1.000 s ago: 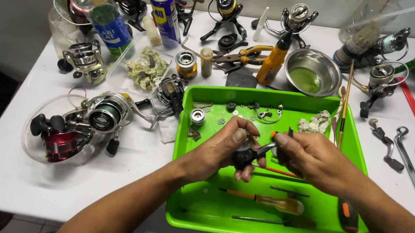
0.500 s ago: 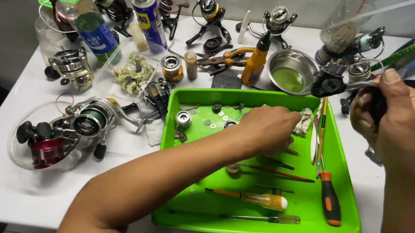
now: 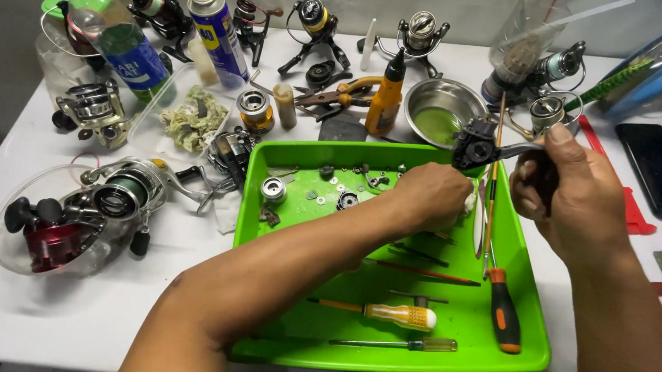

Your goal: Repairing and maintaining a fishing reel by applying grease to internal parts and assembling the housing

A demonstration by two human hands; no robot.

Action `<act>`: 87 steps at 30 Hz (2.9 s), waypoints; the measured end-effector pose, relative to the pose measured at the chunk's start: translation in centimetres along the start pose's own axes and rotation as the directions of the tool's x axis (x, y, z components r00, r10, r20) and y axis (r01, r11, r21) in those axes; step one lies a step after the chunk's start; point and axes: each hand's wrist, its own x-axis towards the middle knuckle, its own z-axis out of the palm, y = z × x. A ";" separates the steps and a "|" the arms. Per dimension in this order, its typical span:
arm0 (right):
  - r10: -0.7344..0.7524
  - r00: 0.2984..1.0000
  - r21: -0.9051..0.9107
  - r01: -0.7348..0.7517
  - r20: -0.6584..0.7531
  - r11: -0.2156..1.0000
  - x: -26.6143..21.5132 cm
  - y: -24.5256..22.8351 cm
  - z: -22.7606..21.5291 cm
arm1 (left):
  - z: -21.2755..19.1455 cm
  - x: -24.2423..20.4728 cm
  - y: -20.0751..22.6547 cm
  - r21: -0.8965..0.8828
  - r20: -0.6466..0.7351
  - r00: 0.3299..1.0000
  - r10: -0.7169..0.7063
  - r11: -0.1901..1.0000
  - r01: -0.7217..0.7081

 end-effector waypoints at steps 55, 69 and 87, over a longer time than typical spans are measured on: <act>0.026 0.878 -0.379 0.179 0.477 0.908 -4.3 4.2 6.0 | -2.0 -19.7 -4.9 -0.904 -0.243 0.947 -0.210 -0.306 -0.299; 0.082 0.872 -0.427 0.152 0.482 0.892 -4.2 4.4 5.6 | -2.1 -20.1 -5.6 -0.882 -0.250 0.948 -0.196 -0.358 -0.307; 0.041 0.915 -0.328 0.101 0.400 0.939 -4.1 4.5 6.0 | -1.8 -20.2 -5.4 -0.884 -0.271 0.957 -0.099 -0.367 -0.289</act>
